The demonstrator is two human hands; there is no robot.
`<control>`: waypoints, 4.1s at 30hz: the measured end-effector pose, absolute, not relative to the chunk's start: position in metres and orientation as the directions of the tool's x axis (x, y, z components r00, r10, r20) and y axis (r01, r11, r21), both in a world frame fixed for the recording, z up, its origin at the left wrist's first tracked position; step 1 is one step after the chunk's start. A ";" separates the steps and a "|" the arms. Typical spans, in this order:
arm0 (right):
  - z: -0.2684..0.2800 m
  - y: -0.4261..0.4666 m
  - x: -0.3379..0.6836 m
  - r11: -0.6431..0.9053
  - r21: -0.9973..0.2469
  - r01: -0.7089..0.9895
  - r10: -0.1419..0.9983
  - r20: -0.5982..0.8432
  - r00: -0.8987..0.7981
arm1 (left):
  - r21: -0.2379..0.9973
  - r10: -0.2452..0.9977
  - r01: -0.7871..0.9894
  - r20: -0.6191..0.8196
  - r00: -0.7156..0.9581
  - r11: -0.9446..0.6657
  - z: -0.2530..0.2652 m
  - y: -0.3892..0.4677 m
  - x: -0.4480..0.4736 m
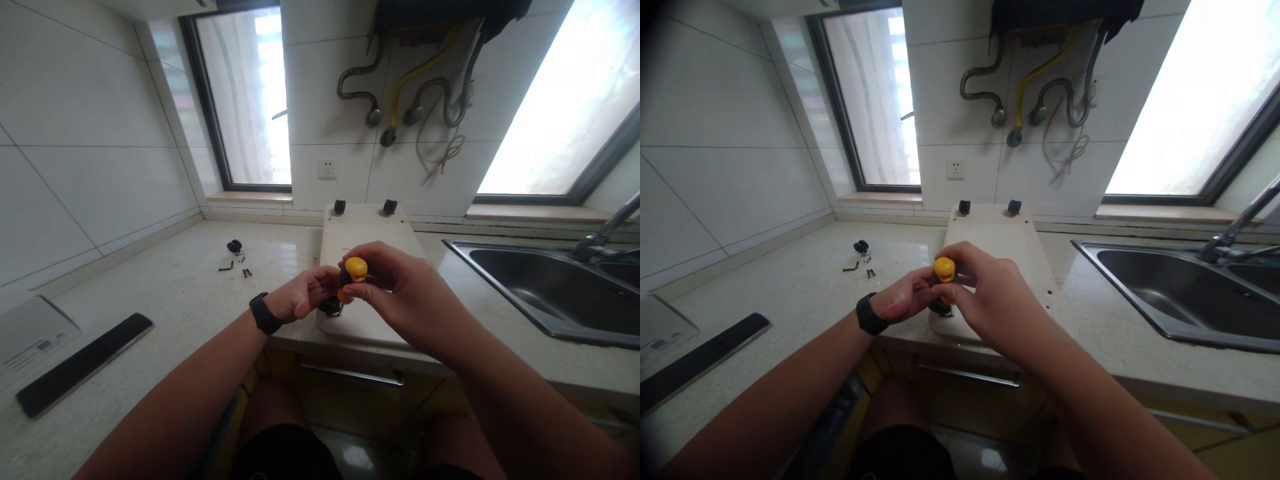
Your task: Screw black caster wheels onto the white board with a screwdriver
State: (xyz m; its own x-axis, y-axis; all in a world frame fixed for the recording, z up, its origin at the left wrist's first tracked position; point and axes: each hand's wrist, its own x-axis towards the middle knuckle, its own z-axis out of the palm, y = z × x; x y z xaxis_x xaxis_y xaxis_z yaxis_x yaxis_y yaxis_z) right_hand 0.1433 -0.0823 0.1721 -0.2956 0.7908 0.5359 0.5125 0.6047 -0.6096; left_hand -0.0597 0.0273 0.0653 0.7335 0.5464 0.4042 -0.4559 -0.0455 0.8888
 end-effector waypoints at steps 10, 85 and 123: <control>0.173 -0.087 0.149 0.599 -0.616 0.512 0.799 0.504 -0.328 | 0.912 0.472 -0.409 0.368 0.801 -0.017 0.058 0.038 -0.066; 0.150 0.009 0.199 0.651 -0.754 -0.092 0.682 0.527 0.507 | 0.395 0.552 0.407 0.395 0.734 -0.824 0.052 0.013 -0.060; 0.089 0.173 0.128 0.358 -0.750 -0.557 0.921 0.185 0.342 | 0.269 0.672 0.680 0.597 0.437 -0.682 0.033 0.087 -0.139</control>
